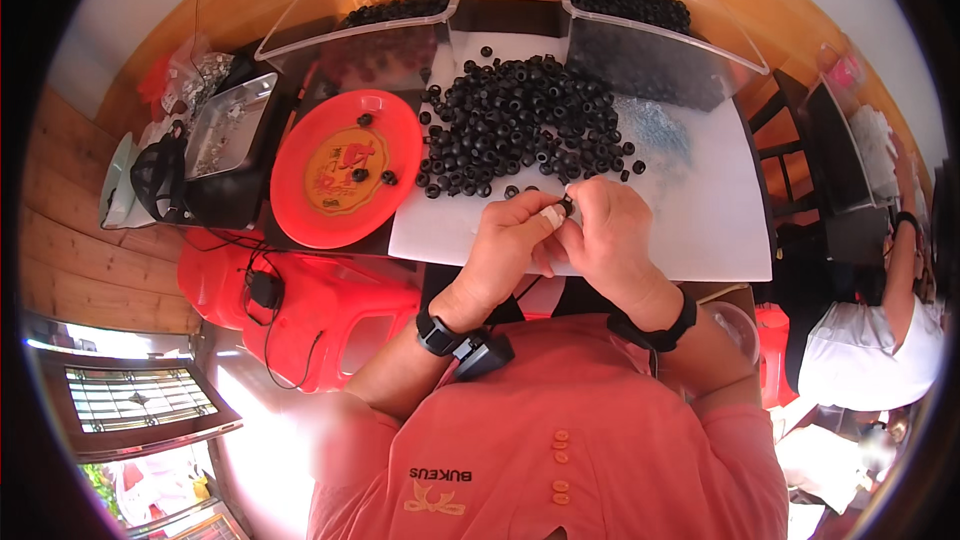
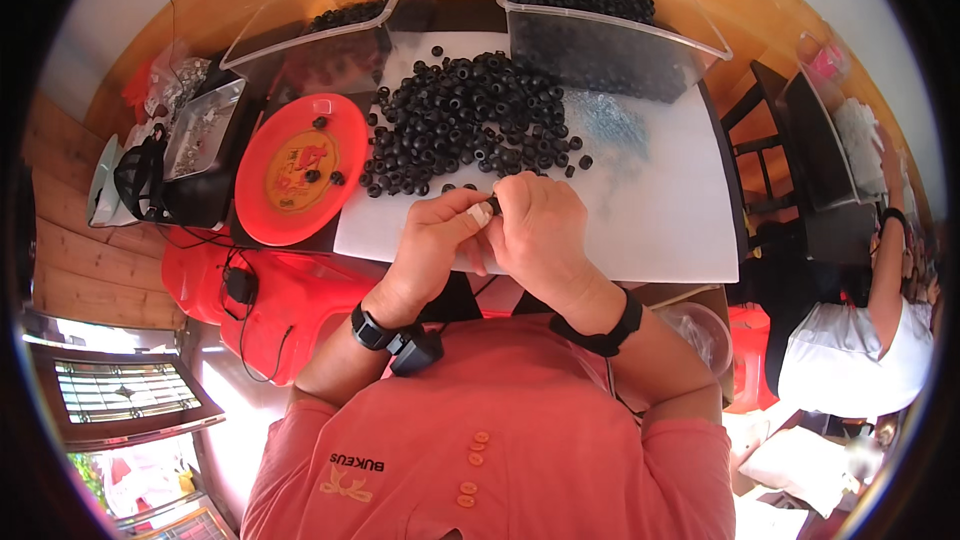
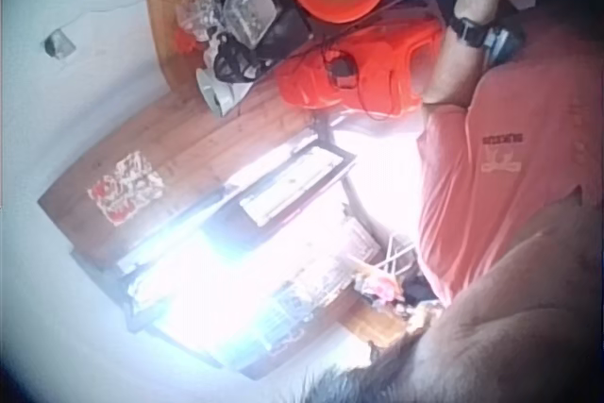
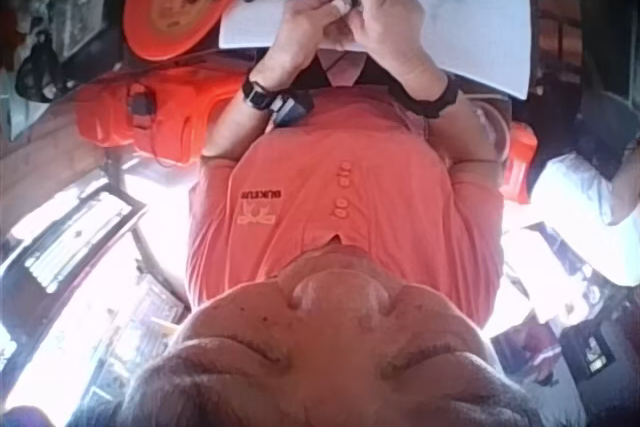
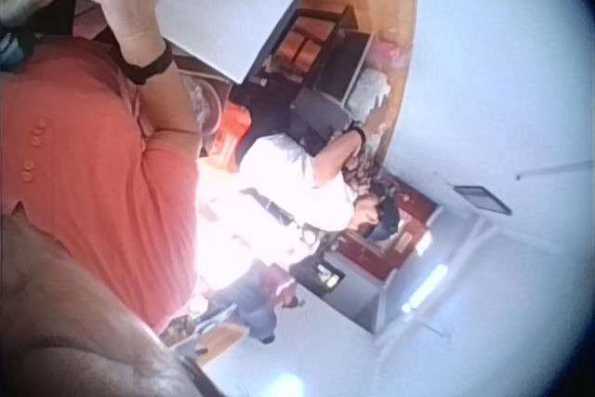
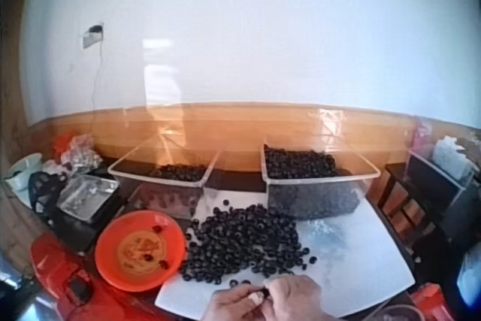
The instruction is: Assembling black decorative beads or eyelets by manually inserting small white components into them.
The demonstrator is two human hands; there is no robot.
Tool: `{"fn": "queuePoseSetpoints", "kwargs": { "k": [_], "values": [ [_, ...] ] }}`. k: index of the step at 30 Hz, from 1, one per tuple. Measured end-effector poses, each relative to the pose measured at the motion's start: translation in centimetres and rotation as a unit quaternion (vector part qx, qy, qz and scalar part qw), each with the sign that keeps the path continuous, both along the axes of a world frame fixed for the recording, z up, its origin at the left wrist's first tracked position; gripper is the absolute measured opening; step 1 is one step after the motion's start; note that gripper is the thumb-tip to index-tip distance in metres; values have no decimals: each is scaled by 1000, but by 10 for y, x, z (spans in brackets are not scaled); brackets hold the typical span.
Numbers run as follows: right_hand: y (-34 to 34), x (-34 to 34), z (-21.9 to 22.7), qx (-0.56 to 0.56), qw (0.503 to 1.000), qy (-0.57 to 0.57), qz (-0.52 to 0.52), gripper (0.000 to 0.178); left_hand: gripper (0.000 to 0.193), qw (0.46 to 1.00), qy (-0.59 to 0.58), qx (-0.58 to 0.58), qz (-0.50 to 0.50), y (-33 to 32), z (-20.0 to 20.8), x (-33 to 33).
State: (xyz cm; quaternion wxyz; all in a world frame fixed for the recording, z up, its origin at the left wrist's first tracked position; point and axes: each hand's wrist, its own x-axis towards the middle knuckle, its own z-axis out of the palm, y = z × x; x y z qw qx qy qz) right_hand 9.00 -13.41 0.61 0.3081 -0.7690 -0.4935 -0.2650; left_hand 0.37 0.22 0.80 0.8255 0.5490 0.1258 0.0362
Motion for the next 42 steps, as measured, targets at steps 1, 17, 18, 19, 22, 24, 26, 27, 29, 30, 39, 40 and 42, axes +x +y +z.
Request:
{"fn": "queuePoseSetpoints", "kwargs": {
  "k": [1, 17, 18, 19, 22, 24, 26, 27, 29, 30, 39, 40, 42],
  "values": [
    [-1, -2, 2, 0, 1000, 1, 0, 29, 20, 999, 3, 35, -18, 0, 1, 0],
    [-3, -3, -8, 27, 996, 61, 66, 30, 13, 999, -29, 24, 2, -4, -7, -4],
    [-4, -5, -9, 24, 994, 96, 56, 30, 13, 999, -17, 29, -4, -4, -7, -4],
    [-5, -8, -10, 24, 993, 95, 58, 30, 13, 999, -6, 34, -10, -4, -7, -4],
    [-5, -13, -11, 40, 993, 97, 60, 29, 14, 997, -11, 66, -40, 1, -9, -8],
    [-7, -7, -8, 20, 994, 70, 82, 28, 15, 997, -10, 67, -43, 3, -7, -6],
    [-8, -5, -10, 22, 993, 89, 79, 28, 15, 997, -10, 68, -43, 1, -5, -6],
    [-7, -4, -10, 23, 991, 108, 72, 27, 15, 999, -11, 35, -40, -1, -6, -4],
    [-11, -7, 0, 28, 984, 161, 70, 25, 16, 999, -13, 4, -35, 0, -2, -7],
    [-13, -9, 8, 20, 969, 231, 83, 27, 16, 1000, -16, 17, 0, 1, 4, -13],
    [-108, 52, 3, 150, 948, 254, -120, 13, 18, 886, -30, 314, 341, 122, 40, -37],
    [-113, 54, 5, 150, 947, 255, -123, 13, 23, 883, -31, 326, 337, 133, 35, -38],
    [-122, 57, 8, 100, 962, 209, -147, 13, 25, 815, -39, 459, 351, 132, 24, -35]
  ]
}}
